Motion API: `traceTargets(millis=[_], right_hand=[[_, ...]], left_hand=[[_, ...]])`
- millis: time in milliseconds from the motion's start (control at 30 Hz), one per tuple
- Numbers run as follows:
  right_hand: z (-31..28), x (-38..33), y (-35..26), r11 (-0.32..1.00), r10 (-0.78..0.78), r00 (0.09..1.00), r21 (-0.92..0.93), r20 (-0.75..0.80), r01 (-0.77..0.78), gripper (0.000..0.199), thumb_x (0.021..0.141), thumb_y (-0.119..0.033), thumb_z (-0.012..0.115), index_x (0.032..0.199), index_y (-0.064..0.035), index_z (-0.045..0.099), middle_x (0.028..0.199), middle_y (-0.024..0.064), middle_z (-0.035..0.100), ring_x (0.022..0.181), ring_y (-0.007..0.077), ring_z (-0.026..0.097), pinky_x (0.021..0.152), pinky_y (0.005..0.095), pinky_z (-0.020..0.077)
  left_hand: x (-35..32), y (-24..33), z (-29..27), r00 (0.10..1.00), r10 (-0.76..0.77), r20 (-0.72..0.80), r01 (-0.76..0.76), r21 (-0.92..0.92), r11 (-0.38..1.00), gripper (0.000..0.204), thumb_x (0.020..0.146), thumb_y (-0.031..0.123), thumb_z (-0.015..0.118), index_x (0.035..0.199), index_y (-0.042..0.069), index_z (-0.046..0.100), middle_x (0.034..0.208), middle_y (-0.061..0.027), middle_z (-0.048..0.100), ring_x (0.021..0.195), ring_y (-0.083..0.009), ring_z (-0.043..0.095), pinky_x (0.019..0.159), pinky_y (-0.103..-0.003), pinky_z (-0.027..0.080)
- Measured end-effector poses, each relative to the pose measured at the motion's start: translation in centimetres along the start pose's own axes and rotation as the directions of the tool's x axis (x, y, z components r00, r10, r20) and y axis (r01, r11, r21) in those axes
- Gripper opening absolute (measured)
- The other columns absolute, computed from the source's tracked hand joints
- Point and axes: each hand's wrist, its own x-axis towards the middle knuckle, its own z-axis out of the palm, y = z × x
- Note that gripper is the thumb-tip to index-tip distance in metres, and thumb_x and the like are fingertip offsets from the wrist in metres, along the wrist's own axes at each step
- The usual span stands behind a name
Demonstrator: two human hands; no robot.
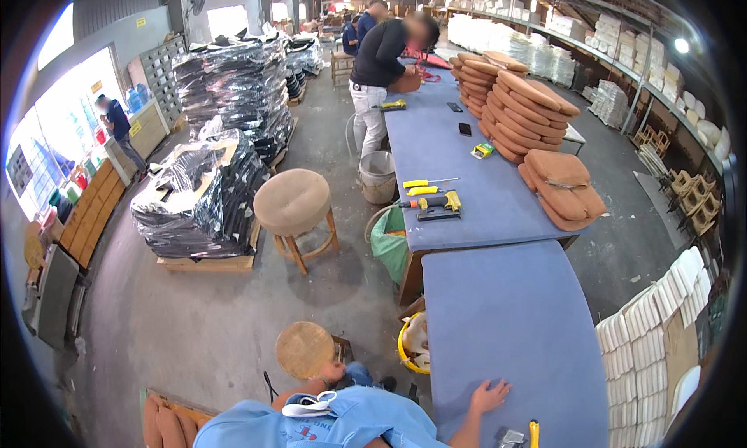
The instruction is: The person assembles cushion covers by inserting foam inserts into fabric shells and securing the edges with a staple gun. They repeatedly pick up foam pieces, align them with the covers, and staple the seams while working at a table in a workshop.
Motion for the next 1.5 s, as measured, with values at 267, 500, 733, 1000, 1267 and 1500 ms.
traceTargets(millis=[267, 500, 733, 1000, 1267, 1500], right_hand=[[1.8, -0.2, -1.2, 0.989, 0.08, 0.995, -0.12, -0.059, -0.087, 0.053, 0.099, -0.028, 0.058, 0.149, -0.0112, 0.053, 0.166, 0.0102, 0.039, 0.154, 0.0268, 0.035, 0.126, 0.0519, 0.0214], [2.2, 0.0, -1.0, 0.994, 0.089, 0.992, -0.049, -0.085, -0.093, 0.049, 0.096, -0.021, 0.061, 0.144, -0.0135, 0.058, 0.163, 0.01, 0.043, 0.151, 0.0266, 0.039, 0.124, 0.0541, 0.0233], [6.4, 5.0, -5.6, 0.992, 0.011, 1.0, 0.125, -0.005, -0.01, 0.051, 0.094, -0.02, 0.062, 0.143, -0.007, 0.056, 0.164, 0.0149, 0.04, 0.152, 0.0346, 0.036, 0.124, 0.0574, 0.0203], [11.1, 9.0, -22.2, 0.999, 0.031, 0.999, 0.031, 0.022, -0.031, 0.044, 0.096, -0.023, 0.059, 0.136, -0.004, 0.061, 0.159, 0.0198, 0.044, 0.149, 0.0356, 0.039, 0.121, 0.0626, 0.0207], [7.8, 10.3, -22.9, 0.911, -0.31, 0.95, -0.297, -0.033, 0.286, 0.035, 0.101, -0.016, 0.066, 0.129, 0.0049, 0.065, 0.127, 0.0274, 0.064, 0.118, 0.0389, 0.064, 0.102, 0.0477, 0.052], [11.5, 22.2, -22.0, 0.987, 0.03, 0.998, 0.156, 0.054, -0.038, 0.038, 0.102, -0.016, 0.054, 0.134, 0.0045, 0.059, 0.139, 0.0241, 0.058, 0.128, 0.0394, 0.056, 0.113, 0.0495, 0.0408]], left_hand=[[2.8, 13.4, -4.4, 0.963, 0.266, 0.042, -0.267, 0.276, 0.923, 0.045, 0.093, 0.04, 0.065, 0.127, 0.011, 0.072, 0.117, -0.0195, 0.075, 0.109, -0.0385, 0.071, 0.097, -0.045, 0.056], [5.5, 26.4, 1.6, 0.728, 0.619, 0.296, -0.676, 0.156, 0.72, 0.04, 0.097, 0.038, 0.062, 0.123, 0.009, 0.073, 0.107, -0.0226, 0.075, 0.099, -0.0391, 0.073, 0.091, -0.046, 0.057], [8.7, 46.7, -0.5, 0.438, 0.834, 0.336, -0.899, 0.154, 0.41, 0.032, 0.098, 0.029, 0.06, 0.12, 0.008, 0.073, 0.105, -0.019, 0.074, 0.095, -0.0397, 0.071, 0.085, -0.049, 0.058], [21.7, 60.7, 1.9, 0.304, 0.883, 0.357, -0.896, 0.423, 0.137, 0.059, 0.098, 0.03, 0.062, 0.153, 0.014, 0.046, 0.159, -0.0184, 0.04, 0.147, -0.0355, 0.039, 0.118, -0.052, 0.036], [23.0, 63.5, 2.3, 0.386, 0.801, 0.457, -0.804, 0.593, 0.049, 0.081, 0.099, 0.044, 0.058, 0.166, 0.015, 0.022, 0.171, -0.0193, 0.018, 0.159, -0.0356, 0.017, 0.124, -0.058, 0.02], [24.0, 62.9, 2.9, 0.374, 0.789, 0.487, -0.86, 0.501, 0.099, 0.086, 0.095, 0.038, 0.063, 0.166, 0.014, 0.021, 0.172, -0.0195, 0.017, 0.159, -0.0352, 0.017, 0.124, -0.058, 0.02]])
